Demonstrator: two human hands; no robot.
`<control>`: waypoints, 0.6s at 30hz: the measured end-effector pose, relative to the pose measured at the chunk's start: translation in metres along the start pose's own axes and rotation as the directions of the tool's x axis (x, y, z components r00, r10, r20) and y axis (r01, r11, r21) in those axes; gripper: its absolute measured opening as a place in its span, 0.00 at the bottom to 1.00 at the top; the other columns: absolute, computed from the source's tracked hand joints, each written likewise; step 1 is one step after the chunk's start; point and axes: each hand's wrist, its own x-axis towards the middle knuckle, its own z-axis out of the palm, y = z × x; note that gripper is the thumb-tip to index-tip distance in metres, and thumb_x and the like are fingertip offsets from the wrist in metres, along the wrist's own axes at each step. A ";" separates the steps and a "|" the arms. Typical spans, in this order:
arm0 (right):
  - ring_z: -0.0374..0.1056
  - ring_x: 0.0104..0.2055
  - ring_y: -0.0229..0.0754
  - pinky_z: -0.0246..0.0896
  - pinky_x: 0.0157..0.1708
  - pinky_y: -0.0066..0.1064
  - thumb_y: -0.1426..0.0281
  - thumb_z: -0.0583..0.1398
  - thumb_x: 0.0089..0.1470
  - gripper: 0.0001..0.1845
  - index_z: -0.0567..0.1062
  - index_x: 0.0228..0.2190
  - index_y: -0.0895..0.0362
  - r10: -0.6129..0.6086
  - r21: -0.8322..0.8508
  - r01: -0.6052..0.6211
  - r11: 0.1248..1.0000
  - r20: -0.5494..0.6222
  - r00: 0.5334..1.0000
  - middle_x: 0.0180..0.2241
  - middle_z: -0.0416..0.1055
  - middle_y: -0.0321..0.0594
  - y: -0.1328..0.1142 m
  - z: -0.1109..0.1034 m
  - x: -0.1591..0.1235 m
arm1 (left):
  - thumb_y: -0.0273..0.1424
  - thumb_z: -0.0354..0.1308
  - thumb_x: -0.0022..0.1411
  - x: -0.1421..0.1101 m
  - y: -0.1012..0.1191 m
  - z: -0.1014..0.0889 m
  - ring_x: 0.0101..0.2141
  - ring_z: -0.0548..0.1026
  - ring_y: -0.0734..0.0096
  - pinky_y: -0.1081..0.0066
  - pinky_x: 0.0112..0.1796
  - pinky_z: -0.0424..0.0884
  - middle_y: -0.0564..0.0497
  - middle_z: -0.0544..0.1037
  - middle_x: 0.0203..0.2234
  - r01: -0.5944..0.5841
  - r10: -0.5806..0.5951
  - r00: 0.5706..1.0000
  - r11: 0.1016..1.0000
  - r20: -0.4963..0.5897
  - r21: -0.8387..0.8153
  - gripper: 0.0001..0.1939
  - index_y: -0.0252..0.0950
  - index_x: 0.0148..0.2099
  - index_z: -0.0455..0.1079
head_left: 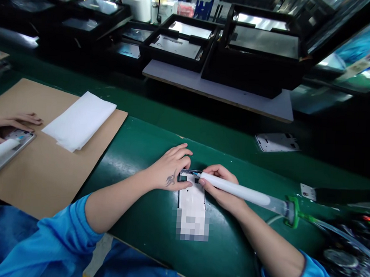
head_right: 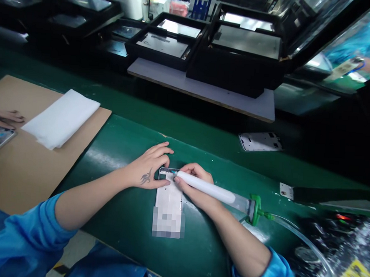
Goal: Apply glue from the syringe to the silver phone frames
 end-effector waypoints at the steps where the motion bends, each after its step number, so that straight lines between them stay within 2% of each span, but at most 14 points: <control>1: 0.70 0.26 0.39 0.63 0.25 0.29 0.59 0.69 0.52 0.14 0.74 0.35 0.54 -0.002 -0.014 0.002 1.000 0.007 1.000 0.28 0.76 0.38 -0.001 0.001 0.000 | 0.43 0.68 0.55 0.000 0.000 0.000 0.71 0.54 0.38 0.39 0.65 0.58 0.36 0.69 0.60 0.001 -0.001 1.000 1.000 -0.002 0.001 0.20 0.38 0.41 0.65; 7: 0.69 0.25 0.38 0.63 0.25 0.28 0.60 0.69 0.52 0.13 0.74 0.35 0.53 -0.029 -0.032 0.031 0.999 0.046 0.999 0.27 0.76 0.36 -0.006 0.002 0.000 | 0.44 0.67 0.55 0.000 -0.002 0.001 0.71 0.53 0.38 0.39 0.65 0.58 0.34 0.67 0.63 -0.012 0.012 1.000 1.000 -0.003 0.002 0.20 0.38 0.41 0.65; 18: 0.70 0.27 0.38 0.63 0.26 0.28 0.60 0.69 0.53 0.14 0.75 0.37 0.54 -0.003 -0.048 0.006 0.999 0.064 0.998 0.28 0.76 0.36 -0.005 0.002 -0.003 | 0.44 0.68 0.55 0.001 -0.002 0.002 0.70 0.54 0.37 0.38 0.64 0.58 0.34 0.68 0.63 -0.006 0.006 1.000 1.000 -0.008 -0.006 0.20 0.38 0.40 0.65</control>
